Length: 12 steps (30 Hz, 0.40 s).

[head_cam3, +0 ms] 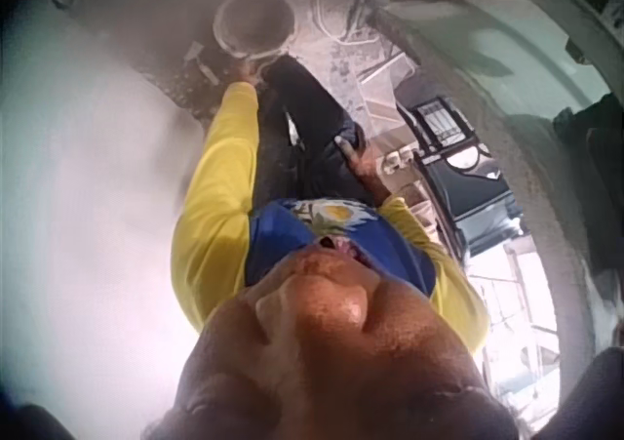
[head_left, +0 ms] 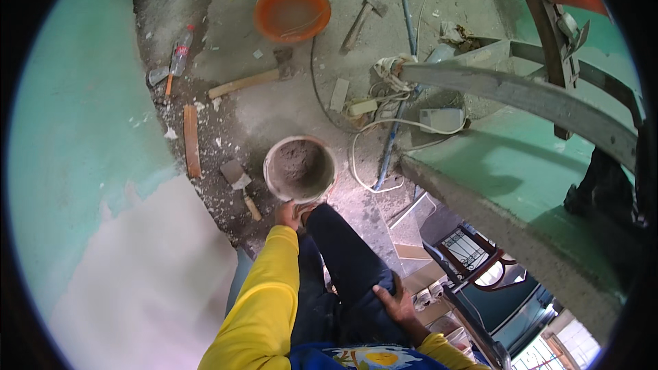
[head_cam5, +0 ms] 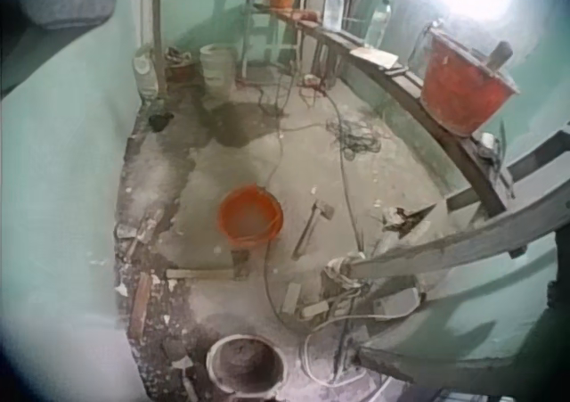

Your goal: The person scoops cement from a bucket using a trowel and applies it to a wall section near the floor. They smooth the cement along the wall and use a wooden piece to press and shape the material.

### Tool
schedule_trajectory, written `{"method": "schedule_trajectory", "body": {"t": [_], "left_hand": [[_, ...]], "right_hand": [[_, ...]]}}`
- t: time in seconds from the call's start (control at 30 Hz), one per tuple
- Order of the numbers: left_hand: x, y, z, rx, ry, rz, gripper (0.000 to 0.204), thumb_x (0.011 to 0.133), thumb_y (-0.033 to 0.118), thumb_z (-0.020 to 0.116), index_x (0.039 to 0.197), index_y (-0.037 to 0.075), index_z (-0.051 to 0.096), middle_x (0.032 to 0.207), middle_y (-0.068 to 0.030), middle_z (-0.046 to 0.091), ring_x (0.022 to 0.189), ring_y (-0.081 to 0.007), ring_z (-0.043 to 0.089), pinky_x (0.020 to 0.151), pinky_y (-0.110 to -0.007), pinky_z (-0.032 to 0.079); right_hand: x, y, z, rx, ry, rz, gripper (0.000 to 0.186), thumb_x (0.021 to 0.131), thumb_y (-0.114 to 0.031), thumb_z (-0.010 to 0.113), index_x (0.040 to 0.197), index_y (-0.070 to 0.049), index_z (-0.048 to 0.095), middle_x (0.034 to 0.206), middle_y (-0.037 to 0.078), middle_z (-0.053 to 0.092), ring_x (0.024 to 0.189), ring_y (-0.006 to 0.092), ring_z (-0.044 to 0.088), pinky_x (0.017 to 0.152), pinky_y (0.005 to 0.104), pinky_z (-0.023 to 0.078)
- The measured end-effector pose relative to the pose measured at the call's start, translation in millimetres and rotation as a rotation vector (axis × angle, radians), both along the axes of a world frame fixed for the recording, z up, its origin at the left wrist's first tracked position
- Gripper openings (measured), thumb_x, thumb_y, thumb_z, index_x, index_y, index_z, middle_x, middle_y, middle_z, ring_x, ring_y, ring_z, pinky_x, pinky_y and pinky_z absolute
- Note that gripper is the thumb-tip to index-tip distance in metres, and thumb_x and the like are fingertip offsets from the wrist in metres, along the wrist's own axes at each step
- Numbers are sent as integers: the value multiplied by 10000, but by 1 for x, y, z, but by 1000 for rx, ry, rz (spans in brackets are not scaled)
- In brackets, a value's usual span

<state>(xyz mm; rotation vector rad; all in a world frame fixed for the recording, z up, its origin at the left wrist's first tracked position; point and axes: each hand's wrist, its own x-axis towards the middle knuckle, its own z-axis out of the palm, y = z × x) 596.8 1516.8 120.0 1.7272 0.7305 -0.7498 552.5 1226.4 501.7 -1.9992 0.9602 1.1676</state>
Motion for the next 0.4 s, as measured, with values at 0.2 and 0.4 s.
{"method": "schedule_trajectory", "body": {"t": [0.2,0.4], "left_hand": [[65,-42,39,-487,427,1258,256,1046,363,653,1191,152,636,1072,-21,619,1071,-235,666,982,-448,518],[202,2,81,-317,323,1298,353,993,406,736,1138,114,601,970,-19,539,958,-225,631,1013,-458,531]], "right_hand": [[42,15,7,-41,138,46,1060,892,-721,684,1617,0,406,1557,341,511,1447,476,509,1229,494,387],[46,13,6,18,171,16,1052,886,-756,651,1615,-31,431,1583,307,508,1469,459,497,1243,485,378]]}}
